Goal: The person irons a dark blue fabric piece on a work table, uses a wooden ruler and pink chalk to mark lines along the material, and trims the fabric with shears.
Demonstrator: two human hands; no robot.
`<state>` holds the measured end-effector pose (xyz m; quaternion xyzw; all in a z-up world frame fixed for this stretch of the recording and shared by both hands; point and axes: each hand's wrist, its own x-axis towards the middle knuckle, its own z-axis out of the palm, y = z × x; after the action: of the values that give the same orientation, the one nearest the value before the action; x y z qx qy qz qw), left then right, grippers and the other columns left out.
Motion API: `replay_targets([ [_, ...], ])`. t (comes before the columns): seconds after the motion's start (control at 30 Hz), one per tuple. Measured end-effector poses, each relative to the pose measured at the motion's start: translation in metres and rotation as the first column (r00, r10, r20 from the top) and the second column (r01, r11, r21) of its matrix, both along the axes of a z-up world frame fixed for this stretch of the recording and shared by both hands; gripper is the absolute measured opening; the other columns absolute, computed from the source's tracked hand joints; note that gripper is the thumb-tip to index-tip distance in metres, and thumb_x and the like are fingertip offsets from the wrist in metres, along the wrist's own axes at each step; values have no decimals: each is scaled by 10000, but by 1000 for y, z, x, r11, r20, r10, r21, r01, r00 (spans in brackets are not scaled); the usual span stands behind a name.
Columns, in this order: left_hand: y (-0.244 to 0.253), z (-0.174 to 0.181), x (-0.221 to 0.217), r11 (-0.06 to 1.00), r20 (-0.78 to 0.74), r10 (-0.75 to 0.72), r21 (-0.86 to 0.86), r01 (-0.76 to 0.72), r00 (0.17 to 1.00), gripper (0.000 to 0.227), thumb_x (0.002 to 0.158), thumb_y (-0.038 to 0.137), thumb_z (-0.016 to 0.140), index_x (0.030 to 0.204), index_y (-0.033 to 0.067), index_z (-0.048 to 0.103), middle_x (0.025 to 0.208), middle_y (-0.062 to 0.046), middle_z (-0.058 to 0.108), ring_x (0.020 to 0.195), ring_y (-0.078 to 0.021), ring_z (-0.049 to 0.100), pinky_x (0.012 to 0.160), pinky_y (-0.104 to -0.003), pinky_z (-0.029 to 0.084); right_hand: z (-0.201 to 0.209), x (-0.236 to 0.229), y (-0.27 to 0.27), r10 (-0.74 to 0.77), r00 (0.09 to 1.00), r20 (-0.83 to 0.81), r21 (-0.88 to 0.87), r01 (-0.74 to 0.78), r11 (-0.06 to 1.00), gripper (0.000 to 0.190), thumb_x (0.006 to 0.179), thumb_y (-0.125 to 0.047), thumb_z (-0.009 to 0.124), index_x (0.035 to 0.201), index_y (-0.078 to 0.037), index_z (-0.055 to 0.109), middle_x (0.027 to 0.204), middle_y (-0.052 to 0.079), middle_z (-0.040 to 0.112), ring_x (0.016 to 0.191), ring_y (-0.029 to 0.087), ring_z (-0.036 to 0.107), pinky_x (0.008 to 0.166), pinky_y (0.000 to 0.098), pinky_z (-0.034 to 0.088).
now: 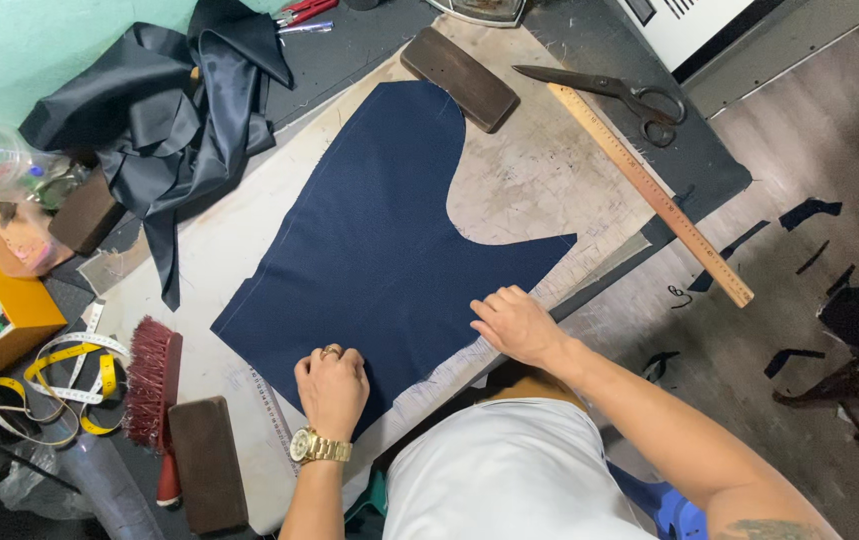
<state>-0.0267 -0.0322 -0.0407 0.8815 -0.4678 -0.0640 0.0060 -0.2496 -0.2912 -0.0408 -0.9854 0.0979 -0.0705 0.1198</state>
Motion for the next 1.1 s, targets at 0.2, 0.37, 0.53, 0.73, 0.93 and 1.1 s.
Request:
replay_targets([
  [0.2,-14,1,4,993,4,112,22,-112,994,128,852,250,717,958,321,709,894,95,632,1015,-133,641,990,-354,453,1,-1,-2,-17,997,69,57,13,998,289,1043,-351,564,1152,-111,684,992,62,678,1009,237,651,881,377,498],
  [0.37,-35,12,-13,978,20,205,-46,-204,979,293,900,210,677,1176,296,721,1051,12,647,1048,-198,638,950,-354,482,-12,-14,-15,87,996,21,217,-89,972,317,1044,-321,576,1174,-58,696,918,116,702,924,272,683,856,394,525],
  [0.53,-94,7,-50,994,-80,99,-46,-103,992,280,863,196,690,1130,278,718,1014,16,632,1032,-210,636,933,-373,476,-4,-19,-65,46,996,71,44,-49,998,276,1022,-331,583,1143,-114,703,1066,77,675,1047,244,622,915,407,469],
  [0.73,-205,11,33,986,-186,83,-131,-108,979,214,898,181,656,1089,209,750,987,-60,695,976,-293,697,809,-434,562,1,-25,-105,-105,992,76,36,102,994,300,1015,-345,620,1154,-92,701,1059,103,637,1053,269,605,854,389,473],
  [0.93,-313,-15,144,944,-259,292,-74,-321,920,521,931,310,702,1396,130,552,1248,-190,652,1151,-419,675,950,-562,544,20,-13,-126,-201,929,-311,238,281,930,487,951,-445,657,1284,-90,630,1088,163,679,1073,347,667,867,479,540],
  [1.1,-298,32,198,960,-275,266,-8,-278,924,134,825,196,664,877,269,764,884,-42,760,958,-359,747,832,-497,587,55,15,-139,-183,789,-586,535,546,645,330,969,-385,651,1070,-112,808,954,165,790,978,390,739,781,452,584],
])
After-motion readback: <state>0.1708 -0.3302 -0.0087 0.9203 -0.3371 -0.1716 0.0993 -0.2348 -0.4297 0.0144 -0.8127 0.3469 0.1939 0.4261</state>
